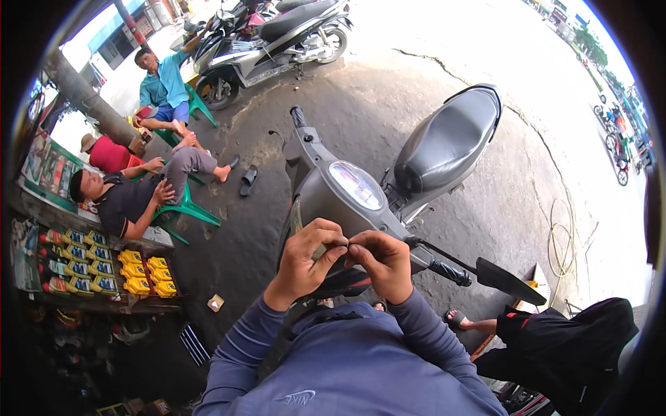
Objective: Replacing or installing the front plastic cowl and indicator light housing on a motorcycle.
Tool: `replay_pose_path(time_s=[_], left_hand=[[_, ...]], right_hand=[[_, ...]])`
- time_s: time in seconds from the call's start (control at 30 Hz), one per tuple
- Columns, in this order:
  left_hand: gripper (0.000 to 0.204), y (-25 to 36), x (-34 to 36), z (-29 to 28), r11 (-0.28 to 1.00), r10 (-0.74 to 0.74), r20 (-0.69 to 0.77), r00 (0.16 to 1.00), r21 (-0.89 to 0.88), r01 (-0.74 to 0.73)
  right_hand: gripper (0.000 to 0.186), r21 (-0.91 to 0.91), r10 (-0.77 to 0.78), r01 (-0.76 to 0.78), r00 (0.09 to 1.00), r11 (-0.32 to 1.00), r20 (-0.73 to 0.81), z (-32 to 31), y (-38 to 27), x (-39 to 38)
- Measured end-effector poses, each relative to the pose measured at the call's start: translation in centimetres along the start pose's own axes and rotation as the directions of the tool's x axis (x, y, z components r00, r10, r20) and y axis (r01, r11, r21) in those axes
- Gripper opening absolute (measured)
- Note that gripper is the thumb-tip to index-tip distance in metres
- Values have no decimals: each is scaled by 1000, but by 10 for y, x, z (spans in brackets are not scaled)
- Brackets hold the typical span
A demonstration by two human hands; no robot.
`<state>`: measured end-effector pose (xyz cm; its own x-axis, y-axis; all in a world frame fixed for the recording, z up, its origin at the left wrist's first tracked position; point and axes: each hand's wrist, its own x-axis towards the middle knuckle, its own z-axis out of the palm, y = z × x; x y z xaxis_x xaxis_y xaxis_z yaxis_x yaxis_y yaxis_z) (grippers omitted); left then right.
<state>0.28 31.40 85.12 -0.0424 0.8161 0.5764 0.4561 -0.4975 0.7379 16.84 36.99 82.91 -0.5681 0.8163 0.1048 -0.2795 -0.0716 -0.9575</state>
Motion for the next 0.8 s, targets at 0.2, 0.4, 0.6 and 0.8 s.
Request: replay_pose_path(time_s=[0.2,0.4,0.6,0.8], left_hand=[[15,-19,-5,7,954,-241,-34,970,-190,231],[17,-27,9,-11,905,-426,119,897,53,423],[10,-32,14,-23,926,-266,79,961,-257,278],[11,-48,32,-38,902,-252,77,965,-343,263]], right_hand=[[10,-220,-185,174,982,960,-29,8,2,7],[8,-250,-198,168,975,954,-99,14,14,17],[10,19,-148,153,979,988,-141,21,23,29],[14,198,-39,75,983,977,-180,36,31,59]])
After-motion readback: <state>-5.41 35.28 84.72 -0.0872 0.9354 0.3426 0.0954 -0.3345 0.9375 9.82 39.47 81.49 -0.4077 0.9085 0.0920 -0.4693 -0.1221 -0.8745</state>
